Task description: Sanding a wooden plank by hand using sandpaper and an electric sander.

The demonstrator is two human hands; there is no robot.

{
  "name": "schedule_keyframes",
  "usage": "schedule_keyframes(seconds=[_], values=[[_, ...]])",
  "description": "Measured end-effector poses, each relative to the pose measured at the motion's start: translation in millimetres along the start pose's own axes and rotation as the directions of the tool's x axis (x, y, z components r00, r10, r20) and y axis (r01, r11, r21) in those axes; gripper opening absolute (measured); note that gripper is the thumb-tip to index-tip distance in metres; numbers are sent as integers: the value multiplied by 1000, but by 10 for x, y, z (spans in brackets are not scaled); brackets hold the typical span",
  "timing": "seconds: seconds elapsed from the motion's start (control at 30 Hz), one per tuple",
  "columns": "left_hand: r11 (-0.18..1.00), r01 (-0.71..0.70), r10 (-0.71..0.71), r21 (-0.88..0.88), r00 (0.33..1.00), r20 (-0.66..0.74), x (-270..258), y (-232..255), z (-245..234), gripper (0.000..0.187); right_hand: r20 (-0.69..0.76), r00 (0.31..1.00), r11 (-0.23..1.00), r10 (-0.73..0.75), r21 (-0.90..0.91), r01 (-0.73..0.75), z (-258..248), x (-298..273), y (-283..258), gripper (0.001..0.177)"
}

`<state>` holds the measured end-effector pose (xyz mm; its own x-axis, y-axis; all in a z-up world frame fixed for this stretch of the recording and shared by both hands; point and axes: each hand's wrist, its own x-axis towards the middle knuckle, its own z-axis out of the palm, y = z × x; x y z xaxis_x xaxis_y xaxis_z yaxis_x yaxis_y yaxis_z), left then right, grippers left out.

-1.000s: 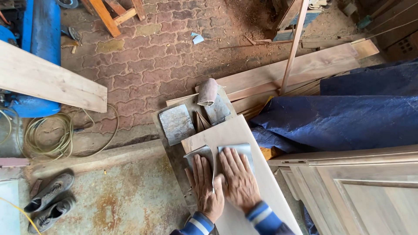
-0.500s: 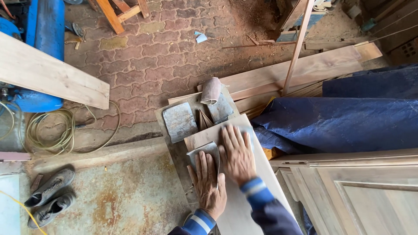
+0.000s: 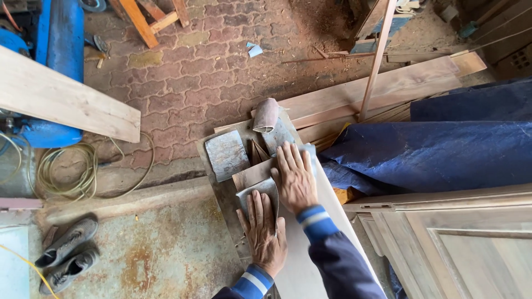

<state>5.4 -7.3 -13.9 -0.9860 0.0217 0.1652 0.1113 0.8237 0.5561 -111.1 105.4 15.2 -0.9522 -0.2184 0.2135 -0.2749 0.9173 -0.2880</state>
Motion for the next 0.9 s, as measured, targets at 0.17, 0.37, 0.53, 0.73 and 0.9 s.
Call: schedule_keyframes(seconds=[0.17,0.37,0.53,0.73,0.9], values=[[998,-1,2,61,1000,-28,-5,-17,39,65,69,998,1000,9,-6,-9,-229,-579,-90,61],[996,-7,7,90,1000,-3,17,6,51,65,71,991,939,113,-332,-83,554,-3788,992,55],[993,-26,23,111,999,27,3,18,49,66,-73,969,900,234,-360,-245,1354,-4886,1607,58],[993,-22,20,115,1000,17,23,22,23,67,153,967,973,204,-139,-183,-304,-1381,53,68],[984,-46,45,170,999,8,45,35,32,68,2,998,998,65,-13,-65,-47,-93,148,62]])
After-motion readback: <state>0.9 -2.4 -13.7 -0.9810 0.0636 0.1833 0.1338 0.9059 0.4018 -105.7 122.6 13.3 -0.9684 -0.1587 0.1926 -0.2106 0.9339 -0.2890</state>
